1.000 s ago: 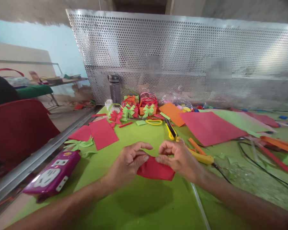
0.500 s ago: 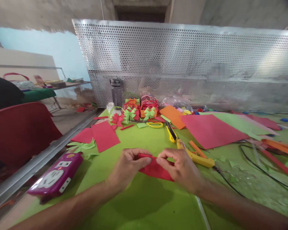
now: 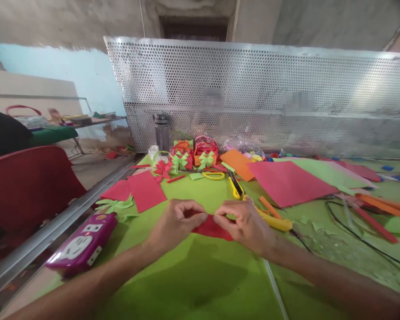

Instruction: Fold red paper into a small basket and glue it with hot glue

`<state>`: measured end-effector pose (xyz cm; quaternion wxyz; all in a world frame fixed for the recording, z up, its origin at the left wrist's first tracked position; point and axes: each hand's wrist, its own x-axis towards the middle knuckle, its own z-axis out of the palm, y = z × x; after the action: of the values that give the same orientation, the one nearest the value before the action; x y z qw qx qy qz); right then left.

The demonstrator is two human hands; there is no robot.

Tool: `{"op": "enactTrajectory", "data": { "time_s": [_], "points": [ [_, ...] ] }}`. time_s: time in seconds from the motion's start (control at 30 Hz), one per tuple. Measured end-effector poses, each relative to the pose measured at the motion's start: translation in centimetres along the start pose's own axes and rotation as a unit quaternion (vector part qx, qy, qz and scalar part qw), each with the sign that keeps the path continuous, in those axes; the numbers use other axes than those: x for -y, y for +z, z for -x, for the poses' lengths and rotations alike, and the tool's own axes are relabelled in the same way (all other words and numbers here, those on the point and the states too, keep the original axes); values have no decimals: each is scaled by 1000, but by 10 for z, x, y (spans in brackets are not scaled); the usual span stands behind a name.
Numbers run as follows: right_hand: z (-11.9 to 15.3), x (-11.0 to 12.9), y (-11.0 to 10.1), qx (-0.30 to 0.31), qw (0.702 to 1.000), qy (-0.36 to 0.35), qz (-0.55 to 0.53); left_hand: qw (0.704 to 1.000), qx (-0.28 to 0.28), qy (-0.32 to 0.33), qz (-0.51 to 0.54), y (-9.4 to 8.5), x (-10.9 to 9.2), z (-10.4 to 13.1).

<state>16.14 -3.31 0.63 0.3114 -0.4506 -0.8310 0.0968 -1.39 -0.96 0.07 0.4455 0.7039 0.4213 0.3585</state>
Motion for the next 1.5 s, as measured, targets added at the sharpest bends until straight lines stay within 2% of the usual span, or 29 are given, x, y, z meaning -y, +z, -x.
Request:
{"op": "enactTrajectory", "data": {
  "time_s": [0.13,0.27,0.43,0.63,0.83,1.23,1.5],
  "points": [
    [-5,-4,-3,-2,997,-66,43,979,31,118,-160,-1,-17,-4],
    [-8,-10,-6,0,995,-80,67,955,28,167,-245,2,-25,-11],
    [-10,-13,-13,8,996,-52,68,945,0,185,-271,5,-23,-18],
    [-13,-20,-11,11,998,-10,63,932,-26,217,-289,5,-7,-19],
    [-9,-23,3,-9,999,-30,32,930,24,224,-292,4,4,-21],
    [-7,-25,-11,-32,999,-10,18,928,-25,254,-272,-4,1,-22],
    [-8,-34,-11,-16,999,-7,33,928,-21,235,-288,-9,5,-27]
  ]
}}
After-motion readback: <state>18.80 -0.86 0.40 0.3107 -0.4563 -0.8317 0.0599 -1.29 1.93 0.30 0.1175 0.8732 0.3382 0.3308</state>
